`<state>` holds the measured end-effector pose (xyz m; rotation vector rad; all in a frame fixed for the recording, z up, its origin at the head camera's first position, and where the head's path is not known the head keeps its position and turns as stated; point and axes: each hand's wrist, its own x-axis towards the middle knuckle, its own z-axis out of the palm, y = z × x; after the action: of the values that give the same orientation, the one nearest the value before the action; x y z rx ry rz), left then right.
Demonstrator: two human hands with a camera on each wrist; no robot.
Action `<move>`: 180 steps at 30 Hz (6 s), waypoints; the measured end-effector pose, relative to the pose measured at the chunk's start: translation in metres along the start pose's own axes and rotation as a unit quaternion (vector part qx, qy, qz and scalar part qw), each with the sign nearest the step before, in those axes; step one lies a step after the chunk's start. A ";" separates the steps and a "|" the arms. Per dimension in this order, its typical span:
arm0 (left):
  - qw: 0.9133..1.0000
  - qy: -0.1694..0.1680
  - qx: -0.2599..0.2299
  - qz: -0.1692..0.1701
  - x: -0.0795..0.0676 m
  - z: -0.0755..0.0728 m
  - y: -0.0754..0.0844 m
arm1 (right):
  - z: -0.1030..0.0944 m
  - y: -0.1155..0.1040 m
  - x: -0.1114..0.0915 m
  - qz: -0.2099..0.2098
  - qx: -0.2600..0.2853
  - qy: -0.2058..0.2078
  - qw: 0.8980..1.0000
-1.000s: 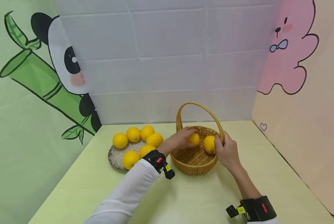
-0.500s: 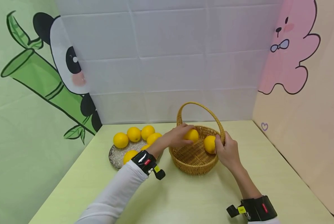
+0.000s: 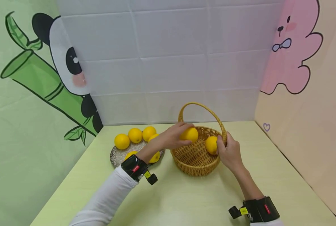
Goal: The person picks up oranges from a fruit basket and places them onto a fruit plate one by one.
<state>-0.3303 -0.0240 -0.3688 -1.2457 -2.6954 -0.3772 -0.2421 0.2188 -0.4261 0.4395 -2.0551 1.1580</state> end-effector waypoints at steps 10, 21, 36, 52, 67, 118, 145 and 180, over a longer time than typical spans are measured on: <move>0.999 0.024 -0.026 0.016 -0.013 -0.011 0.001 | -0.002 0.008 0.007 -0.002 0.005 -0.004 1.000; 0.999 0.046 -0.028 -0.004 -0.042 -0.021 -0.009 | -0.003 0.020 0.015 -0.004 0.006 -0.014 1.000; 0.994 0.103 -0.038 -0.018 -0.088 -0.035 -0.036 | -0.005 0.034 0.024 -0.012 0.017 -0.018 1.000; 0.983 0.162 -0.034 -0.084 -0.149 -0.050 -0.079 | -0.006 0.043 0.026 0.008 0.023 -0.027 0.999; 0.976 0.138 0.012 -0.169 -0.188 -0.050 -0.118 | -0.007 0.039 0.026 0.014 0.022 -0.029 0.999; 0.965 0.004 -0.009 -0.261 -0.188 -0.008 -0.167 | -0.004 0.039 0.027 0.006 0.024 -0.019 1.000; 0.962 0.009 -0.001 -0.273 -0.190 -0.027 -0.155 | -0.004 0.038 0.027 0.011 0.019 -0.019 1.000; 0.994 0.068 0.061 -0.054 -0.077 -0.038 -0.042 | -0.005 0.037 0.028 0.005 0.033 -0.023 0.999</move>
<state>-0.3122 -0.1169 -0.3577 -1.0080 -2.6316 -0.2932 -0.2816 0.2446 -0.4257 0.4926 -2.0652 1.2354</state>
